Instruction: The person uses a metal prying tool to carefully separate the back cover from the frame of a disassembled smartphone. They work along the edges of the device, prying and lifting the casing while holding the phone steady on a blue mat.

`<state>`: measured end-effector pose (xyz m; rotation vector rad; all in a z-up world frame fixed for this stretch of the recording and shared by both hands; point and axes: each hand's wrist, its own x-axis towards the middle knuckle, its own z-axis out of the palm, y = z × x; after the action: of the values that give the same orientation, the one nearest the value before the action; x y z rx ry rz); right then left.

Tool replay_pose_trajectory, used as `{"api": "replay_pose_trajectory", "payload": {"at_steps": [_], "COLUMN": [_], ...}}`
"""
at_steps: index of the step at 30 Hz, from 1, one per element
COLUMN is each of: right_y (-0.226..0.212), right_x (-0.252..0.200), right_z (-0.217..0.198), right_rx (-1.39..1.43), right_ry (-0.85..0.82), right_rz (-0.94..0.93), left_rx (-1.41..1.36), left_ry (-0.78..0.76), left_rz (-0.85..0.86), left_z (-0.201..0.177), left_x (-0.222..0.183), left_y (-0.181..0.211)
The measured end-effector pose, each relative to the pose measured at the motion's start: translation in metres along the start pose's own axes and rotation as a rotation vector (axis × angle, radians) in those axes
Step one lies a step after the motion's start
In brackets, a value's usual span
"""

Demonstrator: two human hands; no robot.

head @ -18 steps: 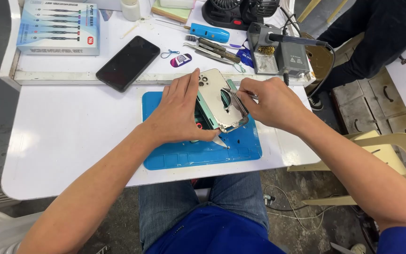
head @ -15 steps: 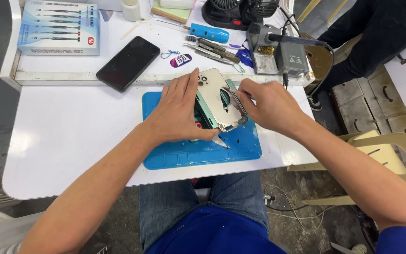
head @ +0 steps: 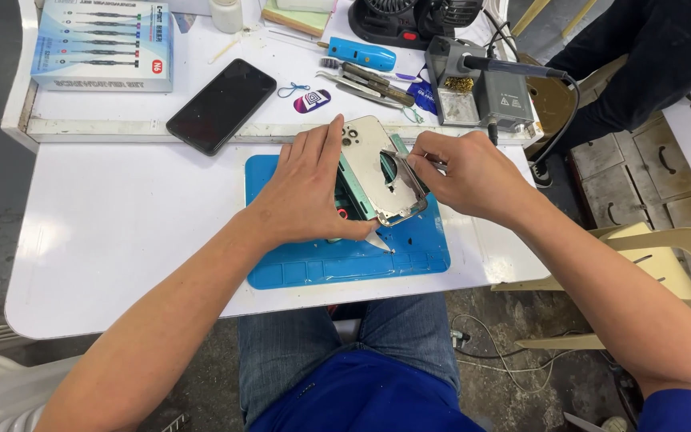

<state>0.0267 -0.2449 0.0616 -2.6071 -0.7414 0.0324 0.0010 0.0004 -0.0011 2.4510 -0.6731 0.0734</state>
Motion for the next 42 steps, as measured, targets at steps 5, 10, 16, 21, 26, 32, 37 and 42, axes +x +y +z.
{"api": "replay_pose_trajectory", "payload": {"at_steps": [5,10,16,21,26,32,37,42], "right_y": [-0.001,0.006,0.003,0.004,-0.001,-0.003,-0.004,-0.003], "right_x": [-0.004,-0.009,-0.007,-0.004,-0.009,-0.009,-0.009,-0.018], "right_z": [0.003,0.006,0.003,0.006,0.005,0.004,0.008,0.007], "right_rx": [0.012,0.027,0.048,0.022,0.042,0.011,-0.034,0.073], "right_ry": [0.021,0.037,0.013,0.040,0.041,0.029,0.040,0.196], "right_rz": [0.025,0.022,0.022,0.004,0.001,0.004,0.011,0.019], "left_rx": [0.002,0.012,0.012,0.002,0.018,0.005,0.010,0.026], "left_ry": [0.007,-0.003,-0.003,0.023,0.021,0.014,0.021,0.017], "left_rz": [0.003,0.002,-0.004,0.009,0.001,0.004,0.000,0.018], "left_z": [0.001,-0.001,-0.002,0.000,0.002,0.003,0.000,-0.005], "left_x": [0.000,0.000,0.000,0.000,-0.001,0.000,-0.002,-0.002], "left_y": [0.000,0.001,0.002,0.001,0.001,-0.001,0.000,0.000]}}
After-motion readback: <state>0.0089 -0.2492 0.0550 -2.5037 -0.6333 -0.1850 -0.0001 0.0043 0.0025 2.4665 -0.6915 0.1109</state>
